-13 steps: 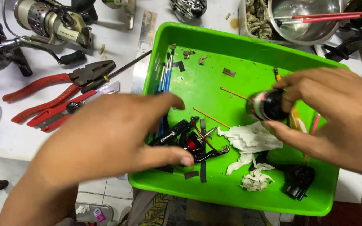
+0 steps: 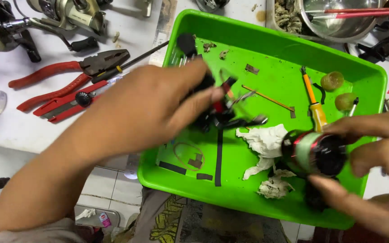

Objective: Assembling and repairing a black fishing reel on a workbench, fitting internal components and the handle.

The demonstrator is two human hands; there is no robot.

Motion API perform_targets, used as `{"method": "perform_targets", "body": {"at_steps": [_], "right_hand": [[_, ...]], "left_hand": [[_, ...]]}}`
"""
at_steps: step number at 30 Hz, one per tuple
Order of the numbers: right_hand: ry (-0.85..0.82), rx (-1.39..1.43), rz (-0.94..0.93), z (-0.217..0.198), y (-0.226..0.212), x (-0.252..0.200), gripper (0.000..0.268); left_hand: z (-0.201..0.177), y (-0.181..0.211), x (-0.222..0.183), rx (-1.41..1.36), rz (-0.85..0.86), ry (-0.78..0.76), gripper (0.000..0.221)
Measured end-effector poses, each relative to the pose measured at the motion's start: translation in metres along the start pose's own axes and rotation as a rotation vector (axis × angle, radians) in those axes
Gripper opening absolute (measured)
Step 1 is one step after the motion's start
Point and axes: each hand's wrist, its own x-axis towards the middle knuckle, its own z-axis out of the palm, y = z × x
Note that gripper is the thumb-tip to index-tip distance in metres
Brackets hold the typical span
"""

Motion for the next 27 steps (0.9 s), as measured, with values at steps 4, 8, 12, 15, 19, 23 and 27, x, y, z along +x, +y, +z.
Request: {"method": "perform_targets", "body": {"at_steps": [4,8,12,15,19,23,27], "right_hand": [[-0.092,0.055,-0.327,0.021,-0.035,0.035,0.032],[-0.186,0.213,-0.610,0.063,-0.061,0.064,0.011],[-0.212,0.203,-0.659,0.101,-0.071,0.070,0.010],[-0.152,0.187,-0.717,0.111,-0.077,0.073,0.015],[-0.193,0.269,-0.693,0.104,-0.071,0.071,0.016],[-0.254,0.268,-0.616,0.076,-0.035,0.058,0.025],[-0.211,-0.048,-0.393,0.048,0.012,0.034,0.036]], "left_hand": [[-0.018,-0.003,0.019,-0.034,0.184,0.297,0.035],[-0.018,-0.018,0.042,-0.024,0.273,0.482,0.040],[-0.002,-0.035,0.063,-0.112,0.353,0.629,0.036],[0.005,-0.039,0.071,-0.276,0.244,0.624,0.038],[0.013,-0.041,0.075,-0.383,0.217,0.680,0.038],[0.016,-0.041,0.069,-0.710,0.127,0.683,0.036],[0.018,-0.047,0.066,-0.791,0.115,0.738,0.043]]}}
